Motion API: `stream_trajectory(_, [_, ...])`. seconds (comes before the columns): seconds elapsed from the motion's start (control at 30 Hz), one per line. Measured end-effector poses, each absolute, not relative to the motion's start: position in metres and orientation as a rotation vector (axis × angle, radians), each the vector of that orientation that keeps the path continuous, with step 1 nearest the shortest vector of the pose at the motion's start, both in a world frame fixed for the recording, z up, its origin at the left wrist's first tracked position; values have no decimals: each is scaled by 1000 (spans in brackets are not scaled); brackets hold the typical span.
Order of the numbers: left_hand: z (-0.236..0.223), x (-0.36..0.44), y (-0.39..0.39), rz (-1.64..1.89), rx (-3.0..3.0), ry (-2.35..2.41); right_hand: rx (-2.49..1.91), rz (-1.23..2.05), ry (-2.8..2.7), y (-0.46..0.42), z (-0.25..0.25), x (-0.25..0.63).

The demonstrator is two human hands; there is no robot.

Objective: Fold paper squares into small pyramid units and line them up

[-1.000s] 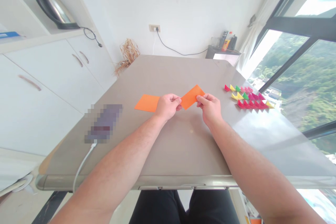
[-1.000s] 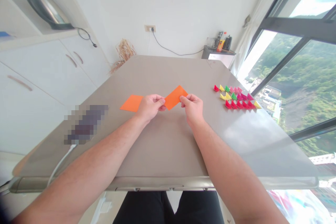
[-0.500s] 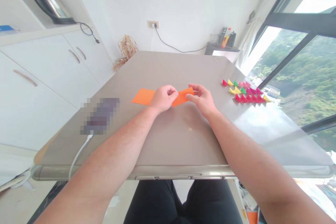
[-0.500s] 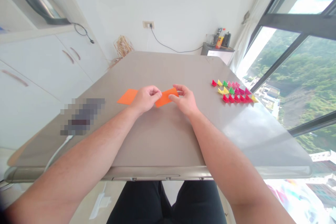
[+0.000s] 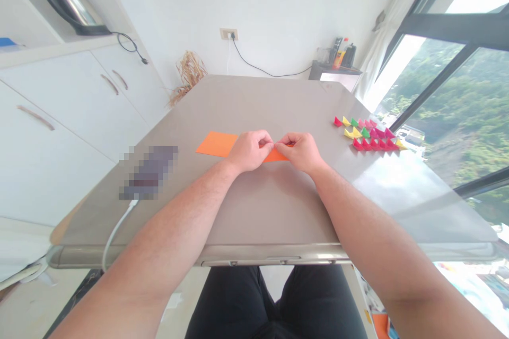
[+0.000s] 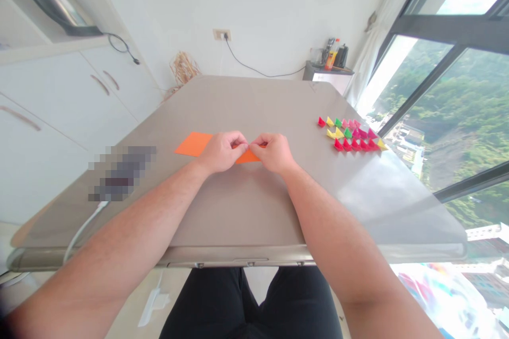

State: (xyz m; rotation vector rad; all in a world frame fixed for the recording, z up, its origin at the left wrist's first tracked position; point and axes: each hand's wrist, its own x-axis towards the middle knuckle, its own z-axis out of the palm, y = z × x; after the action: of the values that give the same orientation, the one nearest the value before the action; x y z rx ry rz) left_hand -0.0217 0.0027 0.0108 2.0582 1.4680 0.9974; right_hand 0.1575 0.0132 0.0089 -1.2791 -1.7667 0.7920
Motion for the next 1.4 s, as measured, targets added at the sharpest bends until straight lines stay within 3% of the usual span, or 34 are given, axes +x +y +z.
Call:
stream_trajectory(0.5, [12, -56, 20, 1039, 1902, 1608, -1298, 866, -1252, 33, 9, 187])
stream_trajectory(0.67, [9, -45, 15, 1014, 1933, 1483, -1177, 1068, -1482, 24, 6, 173])
stream_trajectory(0.93, [7, -30, 10, 978, 1950, 1373, -1263, 931, -1646, 20, -2, 162])
stream_trajectory(1.4, [10, -35, 11, 951, 1959, 1455, -1243, 967, -1569, 23, -2, 164])
